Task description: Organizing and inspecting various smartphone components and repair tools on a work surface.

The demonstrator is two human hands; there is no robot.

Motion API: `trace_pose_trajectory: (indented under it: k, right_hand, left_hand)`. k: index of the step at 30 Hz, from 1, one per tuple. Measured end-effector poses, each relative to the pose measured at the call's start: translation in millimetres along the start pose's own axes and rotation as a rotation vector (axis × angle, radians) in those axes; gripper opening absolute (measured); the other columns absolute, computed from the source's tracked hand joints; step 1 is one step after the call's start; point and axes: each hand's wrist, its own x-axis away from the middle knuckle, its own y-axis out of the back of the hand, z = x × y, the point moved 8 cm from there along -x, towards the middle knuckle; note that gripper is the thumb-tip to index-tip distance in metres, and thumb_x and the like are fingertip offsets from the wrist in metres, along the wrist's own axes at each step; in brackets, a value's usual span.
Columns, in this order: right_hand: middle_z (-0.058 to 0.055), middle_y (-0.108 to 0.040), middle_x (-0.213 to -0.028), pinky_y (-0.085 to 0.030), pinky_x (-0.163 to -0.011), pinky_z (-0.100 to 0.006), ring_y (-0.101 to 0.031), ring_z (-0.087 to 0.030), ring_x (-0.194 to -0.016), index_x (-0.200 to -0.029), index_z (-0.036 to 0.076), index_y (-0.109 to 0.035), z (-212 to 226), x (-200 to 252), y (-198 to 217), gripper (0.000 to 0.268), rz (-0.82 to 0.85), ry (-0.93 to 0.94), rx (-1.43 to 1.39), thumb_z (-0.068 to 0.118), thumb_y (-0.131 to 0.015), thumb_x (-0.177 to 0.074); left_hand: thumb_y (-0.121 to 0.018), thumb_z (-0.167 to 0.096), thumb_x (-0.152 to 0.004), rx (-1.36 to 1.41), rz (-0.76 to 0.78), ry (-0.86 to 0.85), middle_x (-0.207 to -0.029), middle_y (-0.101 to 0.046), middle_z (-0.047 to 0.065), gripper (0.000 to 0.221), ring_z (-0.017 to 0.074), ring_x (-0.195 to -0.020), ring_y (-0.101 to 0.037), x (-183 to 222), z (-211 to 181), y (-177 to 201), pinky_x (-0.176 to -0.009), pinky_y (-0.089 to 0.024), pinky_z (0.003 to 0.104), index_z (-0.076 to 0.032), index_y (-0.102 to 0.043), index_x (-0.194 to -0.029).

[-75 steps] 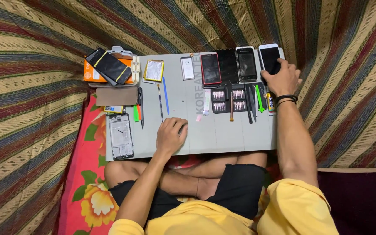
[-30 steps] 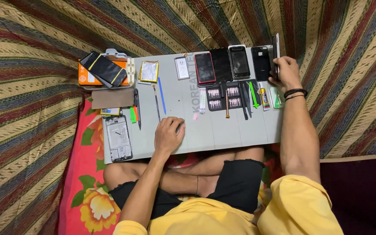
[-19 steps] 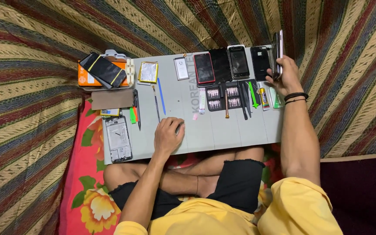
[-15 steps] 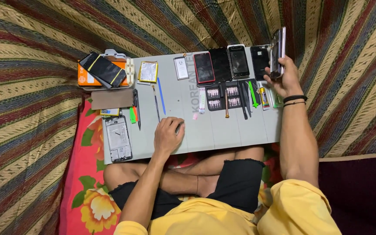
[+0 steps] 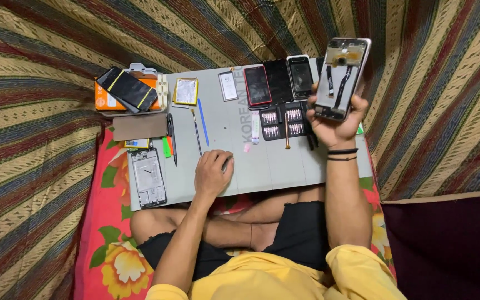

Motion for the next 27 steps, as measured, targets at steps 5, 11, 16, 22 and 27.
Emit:
trace_pose_trajectory:
  k: [5,11,16,22,27]
  right_hand:
    - [-0.015,-0.063,-0.133,-0.064,-0.079,-0.045,-0.067,-0.031,-0.101,-0.135,0.006,-0.061,-24,14,-33,0.080,0.127,-0.056,-0.040,0.049,-0.069,-0.068]
    - [-0.016,-0.060,-0.135,-0.061,-0.081,-0.046,-0.063,-0.031,-0.102,-0.137,0.005,-0.058,-34,27,-56,0.081,0.201,-0.067,-0.026,0.052,-0.066,-0.072]
    - [-0.016,-0.058,-0.135,-0.060,-0.080,-0.045,-0.063,-0.031,-0.102,-0.139,0.005,-0.055,-39,35,-68,0.082,0.229,-0.071,-0.033,0.052,-0.064,-0.073]
    - [-0.016,-0.056,-0.134,-0.060,-0.077,-0.045,-0.060,-0.029,-0.100,-0.140,0.005,-0.052,-43,45,-80,0.084,0.270,-0.088,-0.052,0.054,-0.065,-0.074]
    - [-0.015,-0.049,-0.134,-0.061,-0.077,-0.045,-0.058,-0.029,-0.101,-0.145,0.005,-0.047,-51,50,-81,0.086,0.343,-0.103,-0.118,0.054,-0.064,-0.076]
  left_hand:
    - [-0.068,-0.026,-0.096,-0.007,-0.005,-0.009,-0.090,-0.064,0.000,0.009,0.0217,-0.087,-0.065,-1,-4,4,-0.074,-0.054,0.035,-0.020,-0.073,-0.101]
    - [-0.068,-0.025,-0.096,-0.019,-0.016,-0.020,-0.091,-0.064,0.000,0.010,0.0220,-0.087,-0.065,-1,-4,4,-0.074,-0.053,0.035,-0.020,-0.073,-0.101]
    - [-0.068,-0.026,-0.095,-0.018,-0.014,-0.021,-0.091,-0.064,0.000,0.010,0.0220,-0.087,-0.065,0,-4,2,-0.074,-0.053,0.035,-0.020,-0.073,-0.102]
    - [-0.068,-0.026,-0.096,-0.018,-0.023,-0.032,-0.091,-0.064,0.000,0.009,0.0222,-0.087,-0.065,0,-5,3,-0.074,-0.053,0.035,-0.020,-0.073,-0.102]
    - [-0.068,-0.025,-0.096,-0.015,-0.026,-0.033,-0.091,-0.065,0.001,0.009,0.0227,-0.087,-0.066,-2,-7,6,-0.074,-0.053,0.036,-0.020,-0.073,-0.101]
